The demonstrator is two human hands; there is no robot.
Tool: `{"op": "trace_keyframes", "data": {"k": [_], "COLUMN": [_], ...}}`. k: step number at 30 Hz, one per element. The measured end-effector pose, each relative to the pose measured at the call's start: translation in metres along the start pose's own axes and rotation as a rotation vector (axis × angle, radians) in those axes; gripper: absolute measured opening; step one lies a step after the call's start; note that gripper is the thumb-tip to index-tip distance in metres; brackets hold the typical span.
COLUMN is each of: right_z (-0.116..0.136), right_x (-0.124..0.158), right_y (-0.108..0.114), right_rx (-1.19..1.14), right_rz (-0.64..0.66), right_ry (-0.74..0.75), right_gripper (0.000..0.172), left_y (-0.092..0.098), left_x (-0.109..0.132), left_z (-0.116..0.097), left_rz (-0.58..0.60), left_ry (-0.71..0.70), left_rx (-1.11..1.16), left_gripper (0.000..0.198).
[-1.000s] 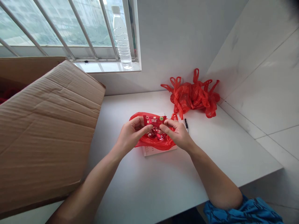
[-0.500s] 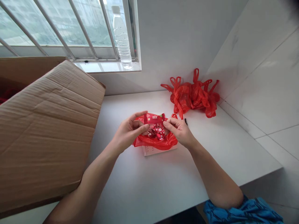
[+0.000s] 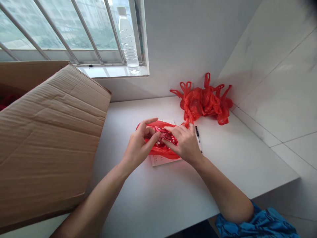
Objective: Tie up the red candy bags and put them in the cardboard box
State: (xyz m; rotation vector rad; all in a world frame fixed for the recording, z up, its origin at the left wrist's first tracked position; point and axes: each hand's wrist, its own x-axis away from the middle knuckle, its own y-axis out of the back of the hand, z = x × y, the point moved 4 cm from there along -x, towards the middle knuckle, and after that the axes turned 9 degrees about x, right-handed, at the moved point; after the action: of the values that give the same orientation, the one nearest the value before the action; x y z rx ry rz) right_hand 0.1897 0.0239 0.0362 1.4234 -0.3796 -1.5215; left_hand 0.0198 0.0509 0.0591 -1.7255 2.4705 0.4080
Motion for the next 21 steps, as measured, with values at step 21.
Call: {"op": "trace_keyframes", "data": {"k": [21], "right_z": [-0.008], "right_x": [0.000], "right_y": [-0.005], "right_rx": [-0.827], "right_rz": [0.298], "right_ry": [-0.309], "right_gripper": [0.038], "left_y": [0.006], "left_x": [-0.006], "left_z": [0.010], "left_rz": [0.032], "left_ry": [0.082], "left_rx": [-0.014], "left_gripper": [0.031]}}
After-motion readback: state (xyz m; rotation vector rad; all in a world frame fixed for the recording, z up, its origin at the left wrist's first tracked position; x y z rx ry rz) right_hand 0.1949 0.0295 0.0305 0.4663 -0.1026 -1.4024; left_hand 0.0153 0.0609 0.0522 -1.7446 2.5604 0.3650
